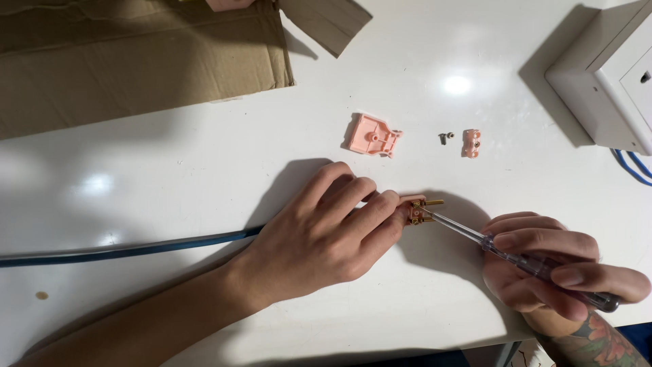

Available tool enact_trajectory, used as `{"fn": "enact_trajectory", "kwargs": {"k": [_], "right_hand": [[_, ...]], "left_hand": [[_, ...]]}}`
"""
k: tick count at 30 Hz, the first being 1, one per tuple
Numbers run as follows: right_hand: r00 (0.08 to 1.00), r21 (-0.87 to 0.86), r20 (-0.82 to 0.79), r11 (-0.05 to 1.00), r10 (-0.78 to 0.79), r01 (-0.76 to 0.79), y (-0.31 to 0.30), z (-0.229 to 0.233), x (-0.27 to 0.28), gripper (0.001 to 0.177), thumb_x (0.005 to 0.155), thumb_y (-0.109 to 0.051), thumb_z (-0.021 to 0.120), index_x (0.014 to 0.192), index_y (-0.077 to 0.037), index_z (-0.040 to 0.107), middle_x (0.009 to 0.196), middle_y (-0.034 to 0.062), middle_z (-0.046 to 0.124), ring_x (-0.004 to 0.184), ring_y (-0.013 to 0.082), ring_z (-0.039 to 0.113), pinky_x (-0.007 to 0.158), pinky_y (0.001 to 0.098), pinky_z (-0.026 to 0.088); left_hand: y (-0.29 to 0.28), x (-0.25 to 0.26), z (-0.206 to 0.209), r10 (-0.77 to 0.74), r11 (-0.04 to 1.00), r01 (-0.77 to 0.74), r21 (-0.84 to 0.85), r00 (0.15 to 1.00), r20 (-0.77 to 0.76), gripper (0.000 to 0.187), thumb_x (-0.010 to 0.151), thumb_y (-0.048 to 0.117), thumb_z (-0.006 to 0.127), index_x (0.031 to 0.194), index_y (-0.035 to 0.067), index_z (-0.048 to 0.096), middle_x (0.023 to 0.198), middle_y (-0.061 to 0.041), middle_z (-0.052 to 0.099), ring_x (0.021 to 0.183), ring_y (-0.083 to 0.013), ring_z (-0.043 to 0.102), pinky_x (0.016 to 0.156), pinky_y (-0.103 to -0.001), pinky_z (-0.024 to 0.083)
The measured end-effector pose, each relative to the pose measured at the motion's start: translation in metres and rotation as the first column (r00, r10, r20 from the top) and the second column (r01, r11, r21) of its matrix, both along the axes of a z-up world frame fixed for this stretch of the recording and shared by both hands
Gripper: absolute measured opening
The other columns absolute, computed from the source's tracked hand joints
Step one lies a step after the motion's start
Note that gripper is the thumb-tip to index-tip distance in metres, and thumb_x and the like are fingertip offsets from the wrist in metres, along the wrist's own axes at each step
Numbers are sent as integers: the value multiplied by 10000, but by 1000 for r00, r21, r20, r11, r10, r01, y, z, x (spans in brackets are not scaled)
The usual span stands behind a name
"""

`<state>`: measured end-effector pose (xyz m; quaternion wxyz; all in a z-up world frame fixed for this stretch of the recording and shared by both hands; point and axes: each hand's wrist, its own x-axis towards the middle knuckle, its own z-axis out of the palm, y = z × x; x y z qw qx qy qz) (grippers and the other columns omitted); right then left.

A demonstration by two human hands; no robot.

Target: The person unscrews a plug casing, detaches the internal wires, and then re-aligns a new plug housing onto the wire ends.

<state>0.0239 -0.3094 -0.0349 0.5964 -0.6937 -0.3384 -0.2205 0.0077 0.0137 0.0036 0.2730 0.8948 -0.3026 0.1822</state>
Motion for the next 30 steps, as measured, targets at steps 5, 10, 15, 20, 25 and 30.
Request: {"fn": "enact_trajectory", "kwargs": {"k": [5, 10, 15, 20, 25, 30], "right_hand": [[1000, -13, -29, 1000, -10, 10, -3, 1, -1, 342, 1250, -499, 431, 1192, -180, 322, 829, 81, 538, 550, 193, 633, 472, 379, 636], [1000, -2, -18, 1000, -7, 7, -4, -1, -1, 297, 1260, -454, 431, 1197, -183, 328, 817, 85, 559, 535, 200, 623, 464, 377, 615], [999, -16, 12, 999, 31, -31, -7, -3, 0, 276, 1272, -434, 390, 1219, -169, 334, 819, 77, 572, 533, 179, 647, 454, 357, 624], [998, 3, 25, 999, 54, -54, -4, -4, 1, 267, 1269, -409, 419, 1216, -160, 338, 853, 97, 608, 574, 206, 684, 486, 373, 637], [994, -48, 64, 995, 88, -85, -8, 4, 5, 271, 1262, -404, 432, 1249, -147, 345, 863, 115, 627, 559, 231, 679, 497, 397, 643], [996, -401, -27, 912, 80, -84, 19, 52, 3, 290, 1287, -220, 341, 1536, -77, 303, 906, 333, 680, 740, 386, 686, 697, 449, 607]], "left_hand": [[-1, 1, -1, 5, 1000, -5, -23, 1000, -2, 159, 1188, 85, 697, 1037, 93, 744, 1112, -47, 672, 942, -223, 598, 903, -405, 565], [0, 2, 2, 16, 1000, -16, -14, 1000, -7, 132, 1200, 91, 675, 1193, 82, 807, 1054, -23, 647, 931, -209, 573, 904, -405, 565], [0, 1, 2, 12, 1000, -12, -18, 1000, -5, 114, 1204, 104, 702, 1229, 69, 808, 1063, -25, 647, 937, -216, 569, 892, -411, 551], [-1, 0, 1, 0, 1000, 0, -21, 1000, 22, 148, 1207, 70, 717, 1067, 85, 761, 1115, -46, 662, 920, -232, 556, 894, -417, 541], [-2, -1, -2, 16, 999, -13, -36, 998, 62, 213, 1236, 87, 692, 1024, 82, 702, 1032, -37, 607, 876, -233, 510, 881, -410, 518], [-3, -7, -12, -16, 998, 19, -59, 998, 58, 214, 1093, -79, 749, 961, 89, 756, 1141, -85, 696, 975, -297, 602, 979, -457, 537]]}}
